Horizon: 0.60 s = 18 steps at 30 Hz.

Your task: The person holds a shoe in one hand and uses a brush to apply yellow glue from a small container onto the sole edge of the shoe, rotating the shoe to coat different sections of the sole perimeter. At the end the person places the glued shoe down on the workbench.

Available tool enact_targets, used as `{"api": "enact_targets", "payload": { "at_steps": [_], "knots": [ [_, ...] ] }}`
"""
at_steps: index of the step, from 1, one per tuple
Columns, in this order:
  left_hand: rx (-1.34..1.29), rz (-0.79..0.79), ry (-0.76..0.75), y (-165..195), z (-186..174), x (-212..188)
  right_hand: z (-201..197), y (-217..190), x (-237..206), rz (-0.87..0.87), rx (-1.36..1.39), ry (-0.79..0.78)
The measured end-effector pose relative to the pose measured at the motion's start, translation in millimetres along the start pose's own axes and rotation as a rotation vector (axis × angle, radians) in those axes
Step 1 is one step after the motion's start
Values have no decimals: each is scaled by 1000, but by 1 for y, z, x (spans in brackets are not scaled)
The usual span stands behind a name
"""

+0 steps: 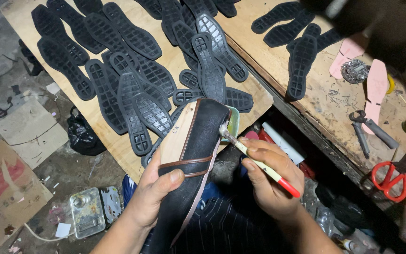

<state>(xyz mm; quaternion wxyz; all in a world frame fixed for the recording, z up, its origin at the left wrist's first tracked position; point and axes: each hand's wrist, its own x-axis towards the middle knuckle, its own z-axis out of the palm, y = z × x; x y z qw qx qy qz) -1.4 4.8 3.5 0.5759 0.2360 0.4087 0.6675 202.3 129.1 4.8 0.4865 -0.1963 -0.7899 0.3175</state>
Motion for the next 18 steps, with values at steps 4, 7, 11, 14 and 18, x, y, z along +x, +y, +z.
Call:
{"api": "enact_targets", "payload": {
  "at_steps": [4,7,11,14,18],
  "knots": [
    [-24,-2,15,-2,1,0,1,0,-2,-27,6,-8],
    [-25,1,14,-2,0,0,0,0,-2,-24,18,-31],
    [-46,-12,19,-3,0,0,0,-2,-3,-35,9,-62],
    [-69,-16,21,-3,0,1,-1,-4,-5,-19,8,-108],
    [-47,20,14,-1,-1,3,-6,-5,-7,-11,14,-178]
  ]
}}
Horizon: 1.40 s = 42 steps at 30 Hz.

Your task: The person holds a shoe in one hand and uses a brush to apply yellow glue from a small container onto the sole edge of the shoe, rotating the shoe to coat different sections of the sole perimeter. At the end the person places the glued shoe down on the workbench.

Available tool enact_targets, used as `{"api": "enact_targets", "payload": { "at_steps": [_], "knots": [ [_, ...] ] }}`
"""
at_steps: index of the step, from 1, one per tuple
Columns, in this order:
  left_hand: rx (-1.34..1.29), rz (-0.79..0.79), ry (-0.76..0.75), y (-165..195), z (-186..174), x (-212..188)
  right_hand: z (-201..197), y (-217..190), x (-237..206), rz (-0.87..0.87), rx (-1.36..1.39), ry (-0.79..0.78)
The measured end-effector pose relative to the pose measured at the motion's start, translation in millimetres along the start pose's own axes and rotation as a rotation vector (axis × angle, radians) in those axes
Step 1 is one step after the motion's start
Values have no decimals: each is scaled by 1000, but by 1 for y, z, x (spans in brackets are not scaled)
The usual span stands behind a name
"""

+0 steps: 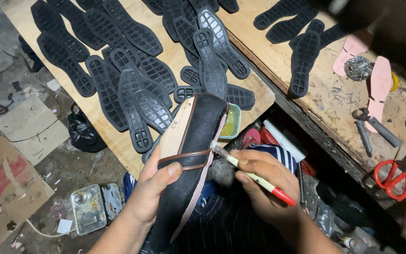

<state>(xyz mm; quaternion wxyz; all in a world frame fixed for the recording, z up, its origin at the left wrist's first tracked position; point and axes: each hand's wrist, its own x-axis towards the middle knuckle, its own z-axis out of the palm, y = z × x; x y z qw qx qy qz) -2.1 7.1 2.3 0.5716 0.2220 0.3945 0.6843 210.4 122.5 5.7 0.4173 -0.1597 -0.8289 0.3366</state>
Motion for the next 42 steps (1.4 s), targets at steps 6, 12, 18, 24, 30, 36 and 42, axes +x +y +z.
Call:
{"api": "enact_targets", "payload": {
  "at_steps": [6,12,18,24,30,36,42],
  "knots": [
    [-16,-35,-7,3,2,-1,-3,5,-3,78,191,72],
    [8,-49,2,3,4,-1,1,8,-2,139,270,136],
    [-4,-37,4,2,2,-1,2,5,0,94,187,83],
    [-29,1,-9,2,2,0,2,2,2,86,178,39],
    [5,-23,14,3,1,-1,-2,-2,6,80,131,-1],
    [11,-24,9,2,0,-1,-3,0,6,67,177,14],
    [31,-2,5,2,0,0,1,2,3,98,215,31]
  ]
}}
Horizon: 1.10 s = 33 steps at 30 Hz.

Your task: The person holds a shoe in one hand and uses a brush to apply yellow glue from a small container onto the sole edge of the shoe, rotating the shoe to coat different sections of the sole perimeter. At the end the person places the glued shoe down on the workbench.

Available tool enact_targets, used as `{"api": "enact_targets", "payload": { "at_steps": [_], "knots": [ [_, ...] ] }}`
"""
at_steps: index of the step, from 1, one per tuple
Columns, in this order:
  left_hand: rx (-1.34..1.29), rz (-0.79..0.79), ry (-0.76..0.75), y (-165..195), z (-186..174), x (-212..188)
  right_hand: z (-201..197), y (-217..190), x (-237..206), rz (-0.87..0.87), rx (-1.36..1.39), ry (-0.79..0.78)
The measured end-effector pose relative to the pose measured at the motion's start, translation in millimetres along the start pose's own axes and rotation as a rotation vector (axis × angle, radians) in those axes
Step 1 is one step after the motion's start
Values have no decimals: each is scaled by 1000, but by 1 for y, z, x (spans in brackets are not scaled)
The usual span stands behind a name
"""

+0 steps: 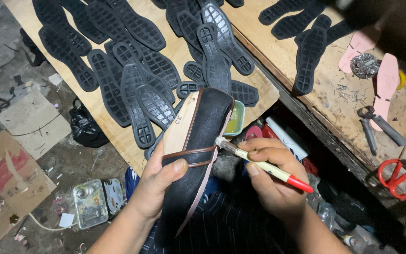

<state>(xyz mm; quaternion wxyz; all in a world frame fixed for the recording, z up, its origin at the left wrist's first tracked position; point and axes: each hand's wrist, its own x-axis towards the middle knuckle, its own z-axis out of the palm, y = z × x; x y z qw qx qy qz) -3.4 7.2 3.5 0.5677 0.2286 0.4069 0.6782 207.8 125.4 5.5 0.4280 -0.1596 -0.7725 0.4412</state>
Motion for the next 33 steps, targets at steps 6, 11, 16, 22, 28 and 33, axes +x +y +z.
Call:
{"api": "enact_targets", "payload": {
  "at_steps": [6,11,16,22,28,33],
  "knots": [
    [20,-15,14,0,1,0,-2,1,-2,41,46,-30],
    [6,14,13,-3,1,1,-1,3,-2,17,12,-26],
    [-118,-3,33,-10,3,3,5,-1,-8,-56,-197,-76],
    [-109,12,45,-12,3,4,3,-1,-9,-12,-194,-45],
    [-107,-1,26,-11,5,4,4,4,-3,-17,-113,-15],
    [-106,17,31,-11,5,5,4,2,-5,-12,-120,-56]
  ]
}}
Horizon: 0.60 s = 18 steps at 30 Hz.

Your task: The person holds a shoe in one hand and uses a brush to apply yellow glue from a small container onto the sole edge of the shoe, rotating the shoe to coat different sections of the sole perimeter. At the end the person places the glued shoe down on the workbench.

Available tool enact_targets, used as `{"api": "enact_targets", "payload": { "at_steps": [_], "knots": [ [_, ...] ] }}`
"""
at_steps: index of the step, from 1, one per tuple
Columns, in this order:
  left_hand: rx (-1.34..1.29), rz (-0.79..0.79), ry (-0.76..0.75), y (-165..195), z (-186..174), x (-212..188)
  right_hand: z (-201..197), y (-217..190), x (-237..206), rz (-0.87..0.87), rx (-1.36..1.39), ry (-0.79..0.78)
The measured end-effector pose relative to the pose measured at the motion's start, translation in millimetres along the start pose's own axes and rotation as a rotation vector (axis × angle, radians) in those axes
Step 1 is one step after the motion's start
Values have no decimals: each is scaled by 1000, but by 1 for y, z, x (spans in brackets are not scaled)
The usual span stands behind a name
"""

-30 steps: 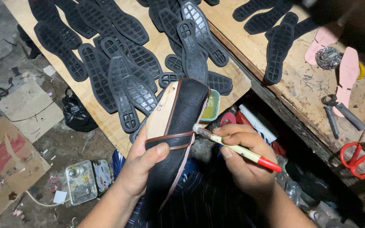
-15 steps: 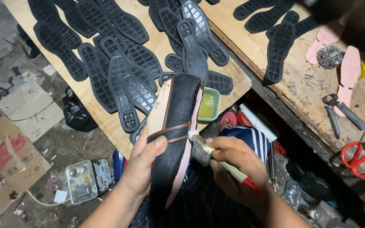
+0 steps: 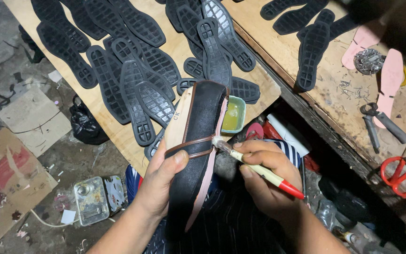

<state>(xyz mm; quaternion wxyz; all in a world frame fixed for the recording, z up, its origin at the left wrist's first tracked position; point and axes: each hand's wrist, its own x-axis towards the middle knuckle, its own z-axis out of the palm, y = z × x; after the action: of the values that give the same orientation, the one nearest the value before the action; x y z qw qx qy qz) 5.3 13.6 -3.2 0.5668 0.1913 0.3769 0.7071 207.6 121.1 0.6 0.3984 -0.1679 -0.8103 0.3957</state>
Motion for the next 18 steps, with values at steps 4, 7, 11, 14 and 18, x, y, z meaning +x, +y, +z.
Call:
{"api": "enact_targets", "payload": {
  "at_steps": [4,7,11,14,18],
  "knots": [
    [-34,-15,9,-2,0,0,2,0,-2,19,21,-18],
    [-54,-37,44,-4,1,0,2,-1,-2,10,0,-23],
    [-38,-26,81,-7,4,1,3,-1,-1,-49,-110,-29],
    [-58,-18,96,-8,7,1,6,0,0,-95,-87,-31],
    [-83,19,66,-8,9,2,8,1,1,-161,-64,-59]
  ]
}}
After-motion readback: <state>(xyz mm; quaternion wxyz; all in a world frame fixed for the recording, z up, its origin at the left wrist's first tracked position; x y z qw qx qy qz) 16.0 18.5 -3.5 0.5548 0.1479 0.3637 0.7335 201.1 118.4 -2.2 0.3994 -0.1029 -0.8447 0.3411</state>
